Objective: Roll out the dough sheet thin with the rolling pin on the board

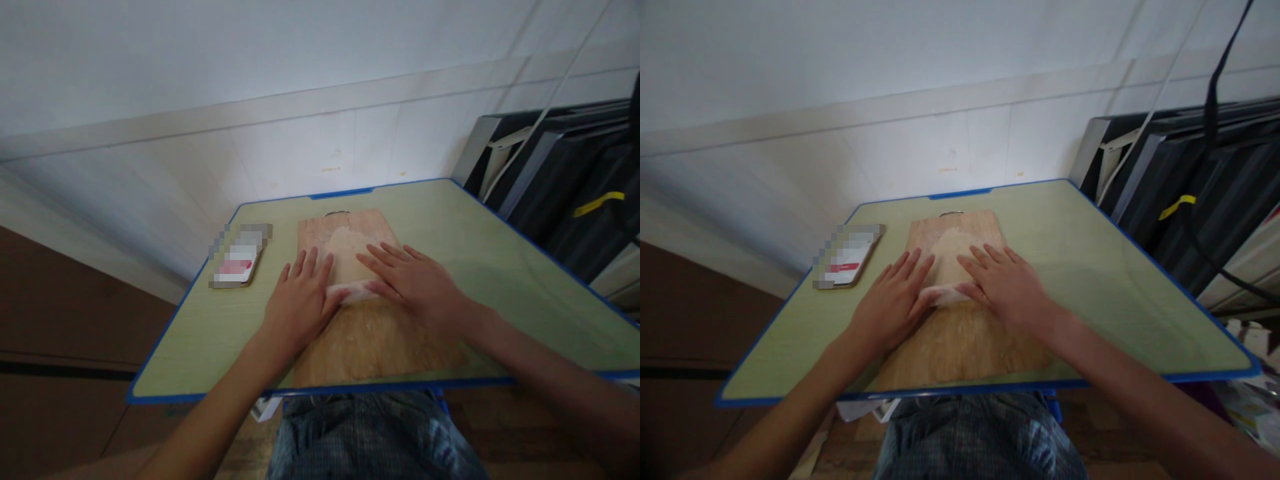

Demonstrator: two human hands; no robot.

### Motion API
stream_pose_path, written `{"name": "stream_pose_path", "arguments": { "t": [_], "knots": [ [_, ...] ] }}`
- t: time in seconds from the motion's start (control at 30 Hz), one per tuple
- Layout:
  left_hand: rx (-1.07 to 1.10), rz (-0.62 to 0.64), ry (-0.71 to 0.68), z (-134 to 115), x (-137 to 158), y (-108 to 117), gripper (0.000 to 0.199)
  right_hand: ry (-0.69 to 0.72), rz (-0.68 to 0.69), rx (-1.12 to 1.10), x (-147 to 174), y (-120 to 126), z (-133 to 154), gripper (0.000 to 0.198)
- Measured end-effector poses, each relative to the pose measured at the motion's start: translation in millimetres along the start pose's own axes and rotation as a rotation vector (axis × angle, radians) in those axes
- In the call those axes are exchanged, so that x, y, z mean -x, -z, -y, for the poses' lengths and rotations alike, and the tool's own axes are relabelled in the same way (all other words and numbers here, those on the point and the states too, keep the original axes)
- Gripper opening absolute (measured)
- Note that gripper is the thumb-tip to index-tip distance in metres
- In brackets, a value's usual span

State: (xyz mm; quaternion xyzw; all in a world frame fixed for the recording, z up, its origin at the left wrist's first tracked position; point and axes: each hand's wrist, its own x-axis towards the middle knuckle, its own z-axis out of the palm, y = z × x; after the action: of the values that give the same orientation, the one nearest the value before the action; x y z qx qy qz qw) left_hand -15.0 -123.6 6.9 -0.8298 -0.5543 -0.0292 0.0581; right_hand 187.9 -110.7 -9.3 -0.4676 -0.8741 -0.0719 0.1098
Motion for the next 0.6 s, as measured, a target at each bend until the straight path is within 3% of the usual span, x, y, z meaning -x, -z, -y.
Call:
{"name": "stream_pose_path", "arguments": {
  "t": [0.2, 0.3, 0.5, 0.6],
  "knots": [
    [0.054, -0.096, -0.04, 34.3, -63.3, -8.9, 0.048, -0.111, 0.095, -0.08, -50.7, -11.1, -24.3, 0.057],
    [0.051, -0.1, -0.097, 41.0, -74.5, -12.1, 0.045, -0.133, 0.098, -0.123, -57.2, -14.5, -28.8, 0.057],
    [0.036, -0.072, 0.041, 18.9, -35.7, -5.3, 0.046, -0.097, 0.058, -0.031, -24.3, -3.6, -1.7, 0.057],
    [-0.024, -0.086, 0.017, 6.1, -6.9, -4.6, 0.046, -0.12, 0.004, 0.005, 1.7, -1.8, 17.4, 0.051]
  ]
}}
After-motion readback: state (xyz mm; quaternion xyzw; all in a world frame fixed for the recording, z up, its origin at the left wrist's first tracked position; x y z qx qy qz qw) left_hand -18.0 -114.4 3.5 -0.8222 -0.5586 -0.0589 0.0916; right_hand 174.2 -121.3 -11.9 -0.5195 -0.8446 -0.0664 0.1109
